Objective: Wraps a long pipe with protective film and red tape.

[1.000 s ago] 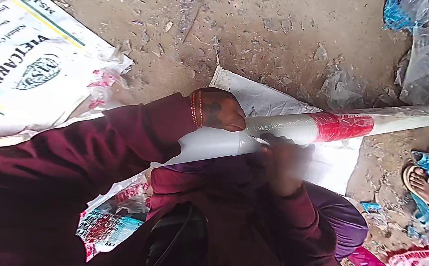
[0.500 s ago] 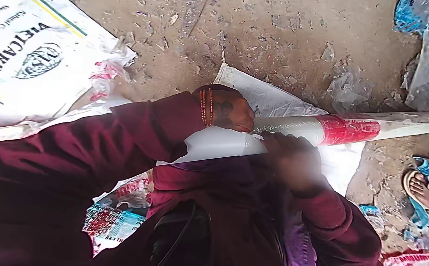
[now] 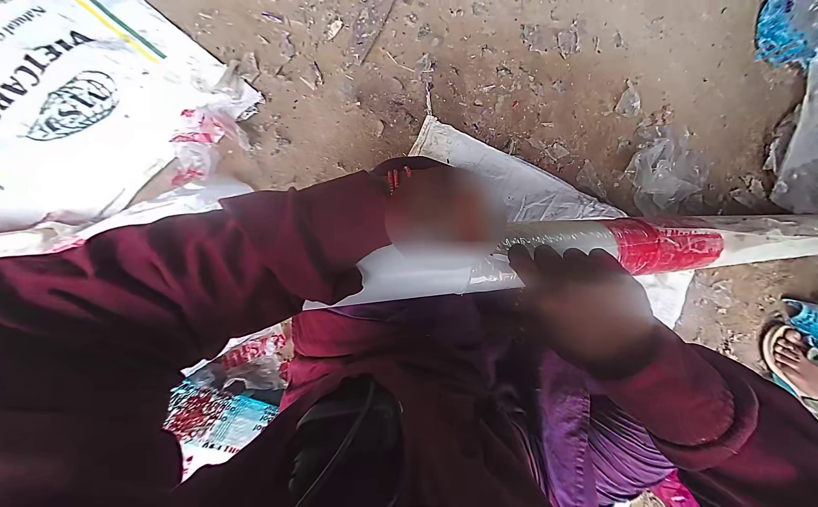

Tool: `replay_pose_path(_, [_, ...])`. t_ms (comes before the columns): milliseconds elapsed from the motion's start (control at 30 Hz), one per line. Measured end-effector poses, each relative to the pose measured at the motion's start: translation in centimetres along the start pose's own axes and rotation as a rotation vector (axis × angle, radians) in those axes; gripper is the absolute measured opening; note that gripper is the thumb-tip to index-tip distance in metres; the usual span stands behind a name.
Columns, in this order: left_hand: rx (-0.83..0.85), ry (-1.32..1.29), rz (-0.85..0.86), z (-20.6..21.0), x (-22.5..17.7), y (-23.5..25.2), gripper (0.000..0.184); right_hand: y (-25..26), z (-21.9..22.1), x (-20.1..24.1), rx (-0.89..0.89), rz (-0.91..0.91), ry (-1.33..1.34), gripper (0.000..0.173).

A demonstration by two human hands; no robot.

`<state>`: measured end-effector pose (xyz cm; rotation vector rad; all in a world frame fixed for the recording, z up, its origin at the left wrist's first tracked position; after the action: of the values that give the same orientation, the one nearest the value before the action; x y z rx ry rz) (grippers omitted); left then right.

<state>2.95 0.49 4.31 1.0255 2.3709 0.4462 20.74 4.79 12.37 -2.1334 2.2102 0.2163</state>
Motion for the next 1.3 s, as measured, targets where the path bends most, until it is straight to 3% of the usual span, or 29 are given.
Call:
replay_pose_path(100, [0.248,-0.16,-0.173,-3.8,-2.2,4.1,0.02,-1.0,0.7,-0.3,-0.085,0.092,0.03,0.015])
replay_pose_path(200, [0.196,-0.177,-0.171,-4.1,-2.4,4.5,0.016,-1.6,1.1,-0.1,-0.175,0.174,0.042,0.024])
replay_pose_path(433, [0.262,-0.159,-0.209,-4.0,-2.4,4.7,0.018,-0.6,1.8,1.1,-0.214,0.187,0.065,0.022])
replay_pose_path(867, [0.196,-0.217,-0.266,-3.8,-1.8,4.4,0.016,-0.2,0.2,-1.6,0.052,0.079,0.059,0.008])
replay_pose_path(967, [0.241,-0.247,-0.338,-3.8,-1.2,4.6,0.016,-1.2,-0.1,-2.7,-0.117,0.137,0.159,0.024])
replay_pose_path(1033, [0.323,-0.287,-0.419,-4.0,-0.9,4.8,0.017,-1.8,-0.2,-2.6,-0.204,0.245,0.299,0.033])
replay_pose_path(1167, [0.331,-0.41,-0.506,-4.2,-0.7,4.3,0.019,-3.1,2.7,-1.2,-0.353,0.478,0.638,0.043])
replay_pose_path(1233, [0.338,-0.421,-0.5,-4.3,-0.9,4.2,0.026,-3.8,4.4,-0.5,-0.461,0.574,0.848,0.047])
replay_pose_path(1300, [0.372,-0.364,-0.433,-4.2,-1.1,4.5,0.02,-4.3,5.5,0.3,-0.534,0.648,0.979,0.042])
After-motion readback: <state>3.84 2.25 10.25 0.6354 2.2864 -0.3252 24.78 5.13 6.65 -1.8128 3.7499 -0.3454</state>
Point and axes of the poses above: each hand's wrist, its own y-axis towards the middle knuckle, its own z-axis out of the palm, x = y × z, the point moved 5 cm from there along y, towards the middle knuckle, and after that the axes turned 3 degrees about y, right-handed, at the moved point
